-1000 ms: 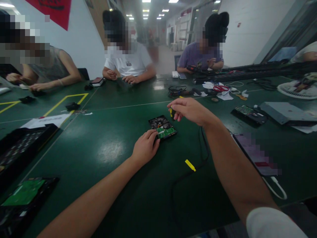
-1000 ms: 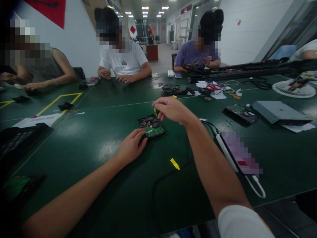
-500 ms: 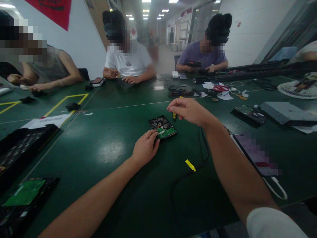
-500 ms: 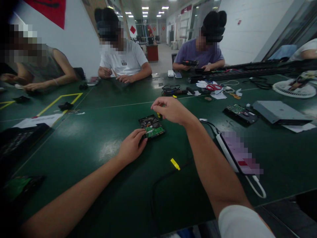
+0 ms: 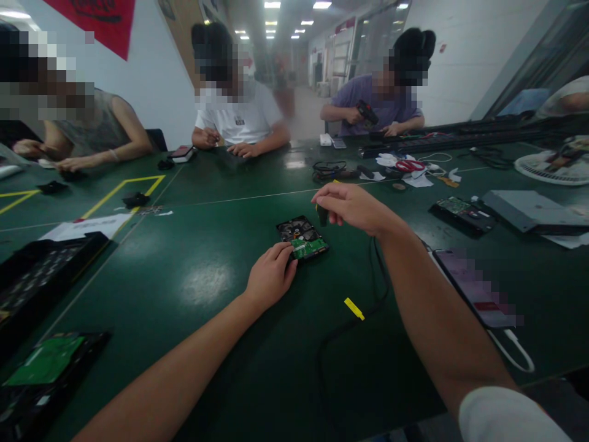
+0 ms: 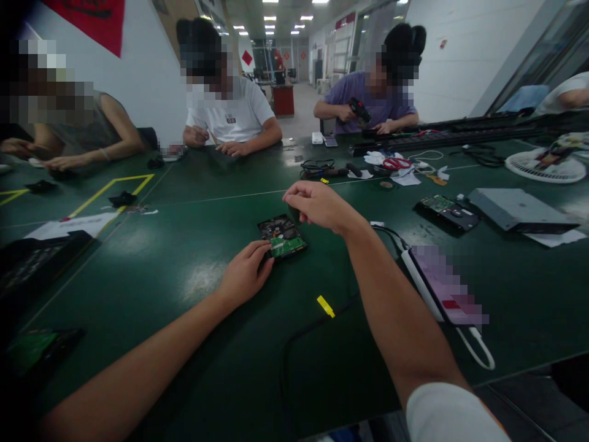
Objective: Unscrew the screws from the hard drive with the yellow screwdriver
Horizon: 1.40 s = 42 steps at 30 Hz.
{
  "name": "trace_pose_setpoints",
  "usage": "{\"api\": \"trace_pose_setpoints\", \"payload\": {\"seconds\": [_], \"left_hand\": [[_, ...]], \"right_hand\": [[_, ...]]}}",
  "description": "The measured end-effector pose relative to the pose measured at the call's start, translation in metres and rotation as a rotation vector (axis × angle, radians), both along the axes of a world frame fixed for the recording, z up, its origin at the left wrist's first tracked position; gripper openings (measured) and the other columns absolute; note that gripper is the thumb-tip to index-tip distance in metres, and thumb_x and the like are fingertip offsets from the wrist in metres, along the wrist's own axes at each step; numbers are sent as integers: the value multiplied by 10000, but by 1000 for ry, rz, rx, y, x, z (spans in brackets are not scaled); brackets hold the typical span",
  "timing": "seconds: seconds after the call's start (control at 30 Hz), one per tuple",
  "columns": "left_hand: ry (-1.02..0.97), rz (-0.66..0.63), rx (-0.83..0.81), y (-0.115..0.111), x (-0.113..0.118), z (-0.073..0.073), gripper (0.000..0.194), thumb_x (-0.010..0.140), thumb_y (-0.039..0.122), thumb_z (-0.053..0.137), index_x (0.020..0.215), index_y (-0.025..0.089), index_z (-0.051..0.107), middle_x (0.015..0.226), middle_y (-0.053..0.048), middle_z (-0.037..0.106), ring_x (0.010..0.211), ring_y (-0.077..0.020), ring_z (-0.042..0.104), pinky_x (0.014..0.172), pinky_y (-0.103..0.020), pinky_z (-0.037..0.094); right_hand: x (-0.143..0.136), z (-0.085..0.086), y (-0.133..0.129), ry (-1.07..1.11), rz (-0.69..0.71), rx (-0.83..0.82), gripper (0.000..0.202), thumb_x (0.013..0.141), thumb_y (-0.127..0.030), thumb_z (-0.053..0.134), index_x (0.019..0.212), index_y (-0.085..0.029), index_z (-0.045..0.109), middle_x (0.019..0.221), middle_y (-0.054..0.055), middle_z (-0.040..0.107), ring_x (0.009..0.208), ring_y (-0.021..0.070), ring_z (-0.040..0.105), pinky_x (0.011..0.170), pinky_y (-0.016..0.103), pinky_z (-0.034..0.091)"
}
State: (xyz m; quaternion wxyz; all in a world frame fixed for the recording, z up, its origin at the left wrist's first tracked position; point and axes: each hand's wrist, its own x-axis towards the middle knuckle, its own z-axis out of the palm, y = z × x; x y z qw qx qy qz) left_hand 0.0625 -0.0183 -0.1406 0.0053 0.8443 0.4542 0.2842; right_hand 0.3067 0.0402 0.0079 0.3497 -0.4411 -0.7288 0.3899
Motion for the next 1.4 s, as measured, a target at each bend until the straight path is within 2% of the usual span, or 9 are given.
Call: {"api": "trace_pose_setpoints", "payload": {"seconds": [0.13, 0.27, 0.47, 0.6, 0.7, 0.8, 1.07, 1.27, 1.4], "left_hand": [[0, 2, 3, 0, 0, 0, 329, 1046, 309, 539, 1345, 187, 599, 1378, -145, 642, 1236, -300, 665, 1049, -485, 595], [-1, -1, 1, 0, 0, 0, 331, 1045, 309, 540, 1346, 182, 598, 1377, -150, 644, 1231, -301, 666, 1043, -488, 598], [2, 12, -7, 0, 0, -2, 325, 1039, 305, 545, 1339, 192, 600, 1381, -141, 646, 1228, -299, 670, 1039, -484, 601], [8, 11, -12, 0, 0, -1, 332, 1043, 312, 538, 1344, 185, 596, 1388, -141, 642, 1232, -299, 666, 1047, -485, 596], [9, 6, -13, 0, 0, 0, 337, 1046, 316, 531, 1352, 186, 592, 1386, -143, 641, 1236, -298, 664, 1051, -484, 594], [4, 6, -9, 0, 0, 0, 333, 1046, 317, 532, 1350, 196, 593, 1383, -141, 642, 1230, -297, 667, 1043, -478, 597], [-5, 0, 2, 0, 0, 0, 324, 1042, 305, 536, 1343, 204, 600, 1374, -141, 646, 1233, -297, 667, 1050, -490, 595], [0, 5, -5, -1, 1, 2, 323, 1042, 307, 539, 1339, 197, 602, 1373, -145, 646, 1236, -300, 668, 1052, -487, 596], [-1, 3, -10, -1, 1, 3, 316, 1039, 295, 543, 1334, 200, 604, 1372, -142, 645, 1236, -298, 669, 1056, -483, 593]], "right_hand": [[1, 1, -1, -51, -28, 58, 120, 980, -291, 649, 997, -215, 740, 654, -25, 617, 563, 118, 556, 475, 215, 397], [0, 1, -1, -81, -104, 71, 145, 921, -332, 727, 865, -201, 697, 675, -9, 644, 596, 127, 576, 497, 230, 389], [-2, 4, -4, -127, -182, 50, 180, 918, -305, 716, 795, -192, 646, 613, -13, 632, 535, 118, 565, 496, 233, 392], [-4, 6, -7, -61, -113, -4, 129, 975, -249, 644, 872, -186, 688, 736, 2, 698, 477, 84, 558, 439, 219, 376], [-4, 4, -6, -18, -31, -37, 226, 1040, -292, 579, 895, -174, 706, 946, 51, 761, 475, 67, 574, 392, 211, 367], [-3, 1, -4, 20, 20, -51, 277, 1072, -326, 548, 908, -168, 705, 1015, 73, 765, 516, 76, 618, 409, 198, 427], [-7, 0, -1, 213, -14, -226, 152, 1016, -205, 570, 938, -174, 697, 896, 50, 736, 620, 133, 702, 567, 235, 589], [-3, 1, -1, 20, -70, -19, 101, 973, -285, 674, 947, -199, 719, 655, -19, 639, 521, 109, 560, 429, 206, 398], [0, -1, 1, -24, -96, 35, 174, 922, -357, 751, 873, -198, 699, 671, -15, 646, 569, 114, 556, 481, 221, 396]]}}
